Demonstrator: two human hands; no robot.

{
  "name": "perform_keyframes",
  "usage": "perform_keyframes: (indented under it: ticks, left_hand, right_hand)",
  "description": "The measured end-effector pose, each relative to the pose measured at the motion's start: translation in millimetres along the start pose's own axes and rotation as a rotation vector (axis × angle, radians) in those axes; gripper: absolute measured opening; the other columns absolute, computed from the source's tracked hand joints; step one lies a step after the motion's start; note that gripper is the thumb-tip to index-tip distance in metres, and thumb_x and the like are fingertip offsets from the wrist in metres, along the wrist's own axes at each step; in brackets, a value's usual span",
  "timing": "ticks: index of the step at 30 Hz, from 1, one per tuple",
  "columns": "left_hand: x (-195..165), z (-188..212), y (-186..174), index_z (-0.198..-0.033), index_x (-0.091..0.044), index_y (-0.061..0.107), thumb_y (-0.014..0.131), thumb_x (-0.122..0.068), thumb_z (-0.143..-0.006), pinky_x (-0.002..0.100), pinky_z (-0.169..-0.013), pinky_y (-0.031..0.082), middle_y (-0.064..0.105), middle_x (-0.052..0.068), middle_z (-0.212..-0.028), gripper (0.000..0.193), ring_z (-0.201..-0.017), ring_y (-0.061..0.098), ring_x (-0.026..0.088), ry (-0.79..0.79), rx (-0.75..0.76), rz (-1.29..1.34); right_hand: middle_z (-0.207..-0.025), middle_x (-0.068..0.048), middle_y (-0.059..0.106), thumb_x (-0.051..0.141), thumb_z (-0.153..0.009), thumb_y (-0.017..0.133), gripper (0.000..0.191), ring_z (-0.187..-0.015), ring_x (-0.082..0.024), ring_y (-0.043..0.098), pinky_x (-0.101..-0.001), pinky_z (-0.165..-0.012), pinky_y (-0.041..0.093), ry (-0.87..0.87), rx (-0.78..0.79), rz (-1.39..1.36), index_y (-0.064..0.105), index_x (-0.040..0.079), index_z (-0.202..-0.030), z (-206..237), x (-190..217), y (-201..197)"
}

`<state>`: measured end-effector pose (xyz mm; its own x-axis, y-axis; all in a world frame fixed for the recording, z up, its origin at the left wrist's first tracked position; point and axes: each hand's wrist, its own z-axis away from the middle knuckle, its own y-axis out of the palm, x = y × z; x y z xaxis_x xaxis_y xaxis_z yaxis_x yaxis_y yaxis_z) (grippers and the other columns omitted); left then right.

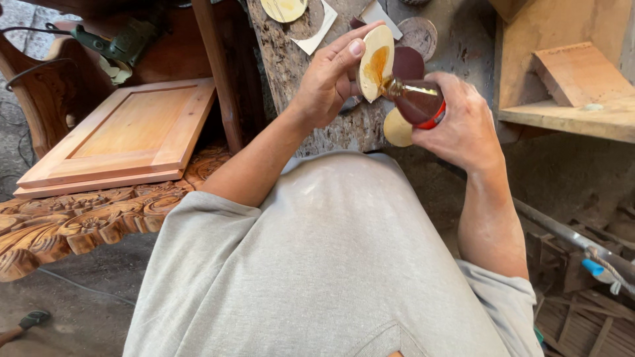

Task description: The person cuts sandpaper into circular discs, using a round wooden disc as a template and scissors to trim around its edge. They then apply glue from a bottle onto a sanding pad and press a cut sandpaper circle onto it.

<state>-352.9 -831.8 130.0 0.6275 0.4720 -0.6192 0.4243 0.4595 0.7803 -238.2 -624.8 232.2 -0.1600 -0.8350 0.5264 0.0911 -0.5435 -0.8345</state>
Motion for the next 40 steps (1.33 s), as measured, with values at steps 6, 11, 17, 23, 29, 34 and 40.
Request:
perform_keyframes:
  ticks: [6,11,17,23,29,34,40]
  left_hand:
    - [1.2,1.0,1.3,-0.158,0.001,0.043,0.060,-0.040,-0.109,0.043,-0.107,0.062,0.062,0.019,-0.144,0.066,-0.127,0.068,0.026,-0.013,0.048,0.020]
    - [-4.8,5.8,1.3,-0.159,-0.007,0.048,0.065,-0.041,-0.109,0.038,-0.108,0.056,0.065,0.015,-0.142,0.063,-0.125,0.064,0.020,-0.023,0.102,-0.197]
    - [-20.8,1.4,5.6,-0.153,-0.012,0.053,0.064,-0.045,-0.106,0.039,-0.114,0.054,0.065,0.009,-0.146,0.059,-0.133,0.064,0.021,0.023,0.152,-0.669]
    - [-31.3,5.5,14.8,-0.150,-0.015,0.059,0.068,-0.042,-0.105,0.040,-0.114,0.055,0.063,0.011,-0.147,0.053,-0.134,0.065,0.026,0.205,0.136,-1.071]
    - [-34.4,9.7,-3.1,-0.146,-0.015,0.063,0.074,-0.040,-0.101,0.042,-0.103,0.056,0.057,0.017,-0.143,0.053,-0.123,0.063,0.034,0.386,0.100,-1.505]
    - [-27.2,31.2,-34.6,-0.158,-0.008,0.050,0.059,-0.033,-0.111,0.035,-0.085,0.061,0.064,0.015,-0.138,0.054,-0.108,0.068,0.025,0.121,-0.175,-0.299]
    - [-29.8,60.3,-47.2,-0.162,-0.002,0.033,0.050,-0.038,-0.111,0.041,-0.098,0.061,0.062,0.016,-0.140,0.065,-0.122,0.067,0.030,0.240,-0.344,0.246]
  right_hand:
    - [-0.120,-0.019,0.071,0.011,-0.069,0.086,0.064,-0.113,-0.038,0.068,-0.0434,-0.097,0.054,0.013,-0.046,-0.031,0.062,0.005,-0.128,4.0,-6.5,2.5]
    - [-0.117,-0.020,0.070,0.011,-0.069,0.087,0.066,-0.108,-0.037,0.070,-0.0425,-0.094,0.056,0.060,-0.058,-0.072,0.061,0.003,-0.129,6.0,-4.8,3.3]
    - [-0.114,-0.019,0.073,0.010,-0.068,0.085,0.065,-0.107,-0.033,0.073,-0.0404,-0.093,0.057,0.088,-0.053,-0.134,0.061,0.002,-0.128,7.7,-1.2,4.6]
    - [-0.115,-0.018,0.074,0.009,-0.069,0.085,0.065,-0.107,-0.030,0.075,-0.0383,-0.094,0.058,0.067,-0.043,-0.153,0.060,0.001,-0.128,6.1,-0.8,5.0]
    - [-0.120,-0.015,0.074,0.009,-0.069,0.087,0.068,-0.112,-0.025,0.073,-0.0370,-0.098,0.057,0.030,-0.009,-0.240,0.059,0.002,-0.131,3.3,-7.3,10.5]
    - [-0.122,-0.002,0.066,0.011,-0.077,0.092,0.068,-0.117,-0.018,0.067,-0.0347,-0.108,0.057,-0.006,0.000,-0.741,0.056,0.007,-0.134,-26.7,-12.4,36.4]
    - [-0.127,-0.006,0.070,0.001,-0.086,0.095,0.060,-0.120,-0.020,0.070,-0.0373,-0.113,0.057,-0.119,-0.265,-0.848,0.058,0.008,-0.133,-119.8,-0.9,96.8]
